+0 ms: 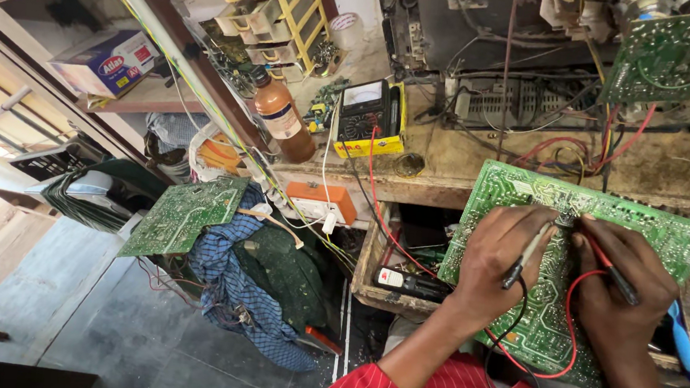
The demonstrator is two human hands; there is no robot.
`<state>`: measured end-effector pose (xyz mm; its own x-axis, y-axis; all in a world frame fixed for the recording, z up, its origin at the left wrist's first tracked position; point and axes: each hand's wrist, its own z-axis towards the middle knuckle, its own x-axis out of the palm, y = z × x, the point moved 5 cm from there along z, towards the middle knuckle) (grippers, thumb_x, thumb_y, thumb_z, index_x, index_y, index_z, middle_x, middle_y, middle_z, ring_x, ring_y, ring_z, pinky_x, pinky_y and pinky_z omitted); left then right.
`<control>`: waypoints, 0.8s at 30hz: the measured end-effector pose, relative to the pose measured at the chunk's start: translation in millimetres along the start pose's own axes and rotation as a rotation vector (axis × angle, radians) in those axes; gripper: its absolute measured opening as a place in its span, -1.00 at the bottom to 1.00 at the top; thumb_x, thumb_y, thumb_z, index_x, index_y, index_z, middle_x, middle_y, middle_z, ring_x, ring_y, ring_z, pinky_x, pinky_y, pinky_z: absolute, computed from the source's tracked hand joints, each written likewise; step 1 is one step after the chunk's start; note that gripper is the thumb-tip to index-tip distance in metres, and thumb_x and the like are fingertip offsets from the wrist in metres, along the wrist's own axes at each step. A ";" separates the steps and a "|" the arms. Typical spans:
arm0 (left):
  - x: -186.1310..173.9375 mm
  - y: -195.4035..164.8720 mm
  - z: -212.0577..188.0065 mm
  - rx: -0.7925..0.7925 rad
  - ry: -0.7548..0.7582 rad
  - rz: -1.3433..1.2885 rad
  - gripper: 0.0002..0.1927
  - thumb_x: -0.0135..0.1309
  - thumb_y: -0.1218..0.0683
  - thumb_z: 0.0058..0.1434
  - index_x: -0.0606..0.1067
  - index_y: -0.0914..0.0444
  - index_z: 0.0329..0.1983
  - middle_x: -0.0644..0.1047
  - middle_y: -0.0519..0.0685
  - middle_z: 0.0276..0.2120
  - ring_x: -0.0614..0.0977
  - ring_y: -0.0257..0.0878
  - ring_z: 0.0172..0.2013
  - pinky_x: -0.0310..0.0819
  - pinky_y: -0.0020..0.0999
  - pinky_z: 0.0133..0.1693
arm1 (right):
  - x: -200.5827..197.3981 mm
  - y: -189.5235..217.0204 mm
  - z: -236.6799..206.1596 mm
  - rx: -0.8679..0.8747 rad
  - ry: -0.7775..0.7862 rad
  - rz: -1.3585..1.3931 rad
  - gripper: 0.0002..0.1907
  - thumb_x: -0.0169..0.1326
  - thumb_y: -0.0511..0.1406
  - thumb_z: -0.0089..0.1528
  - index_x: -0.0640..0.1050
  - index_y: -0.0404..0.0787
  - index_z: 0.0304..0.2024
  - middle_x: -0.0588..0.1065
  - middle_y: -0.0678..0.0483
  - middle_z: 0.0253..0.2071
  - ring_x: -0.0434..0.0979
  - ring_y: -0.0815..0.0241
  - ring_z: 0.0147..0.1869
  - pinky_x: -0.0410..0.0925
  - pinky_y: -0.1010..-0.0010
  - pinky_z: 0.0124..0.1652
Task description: The person holds a green circuit board and uses a multimeter with red and black probes to test multiple points on the board. The person moves the probes across different traces and components while the multimeter display is visible on the workbench.
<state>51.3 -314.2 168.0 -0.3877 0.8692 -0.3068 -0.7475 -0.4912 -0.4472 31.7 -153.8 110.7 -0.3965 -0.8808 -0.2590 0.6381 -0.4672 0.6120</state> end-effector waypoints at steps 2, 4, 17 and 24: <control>-0.5 -0.6 0.9 0.005 -0.003 0.006 -0.75 0.12 0.28 0.40 0.49 0.36 0.14 0.57 0.12 -0.03 0.62 0.01 -0.02 0.50 -0.22 0.04 | -0.7 3.1 0.8 -0.008 -0.003 0.009 -0.82 0.22 -0.48 0.47 0.62 -0.33 0.12 0.60 -0.11 0.01 0.65 0.14 0.05 0.45 0.48 0.05; -1.5 -1.0 1.8 0.019 -0.005 0.004 -0.75 0.11 0.28 0.40 0.48 0.36 0.13 0.57 0.13 -0.03 0.62 0.02 -0.01 0.50 -0.21 0.05 | -0.7 7.4 1.9 -0.013 -0.012 0.034 -0.83 0.21 -0.48 0.45 0.62 -0.34 0.10 0.60 -0.11 0.00 0.64 0.14 0.05 0.45 0.47 0.06; 3.0 5.0 1.8 -0.001 -0.011 0.021 -0.78 0.16 0.31 0.32 0.52 0.37 0.02 0.61 0.17 -0.06 0.65 0.09 -0.04 0.55 -0.14 0.05 | -4.0 15.2 9.4 0.043 -0.114 0.111 -0.79 0.21 -0.48 0.31 0.61 -0.36 0.01 0.61 -0.09 -0.04 0.65 0.11 0.02 0.46 0.38 0.06; 5.8 11.9 -0.6 0.004 -0.030 0.018 -0.78 0.18 0.30 0.30 0.53 0.38 0.00 0.62 0.18 -0.09 0.67 0.09 -0.06 0.56 -0.14 0.01 | -2.4 8.5 9.0 0.063 -0.120 0.095 -0.80 0.21 -0.47 0.27 0.62 -0.34 -0.04 0.61 -0.09 -0.08 0.65 0.10 0.00 0.47 0.37 0.03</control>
<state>40.5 -315.0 160.4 -0.4170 0.8618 -0.2889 -0.7425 -0.5063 -0.4387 32.2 -155.0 123.2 -0.4144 -0.9035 -0.1089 0.6353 -0.3729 0.6763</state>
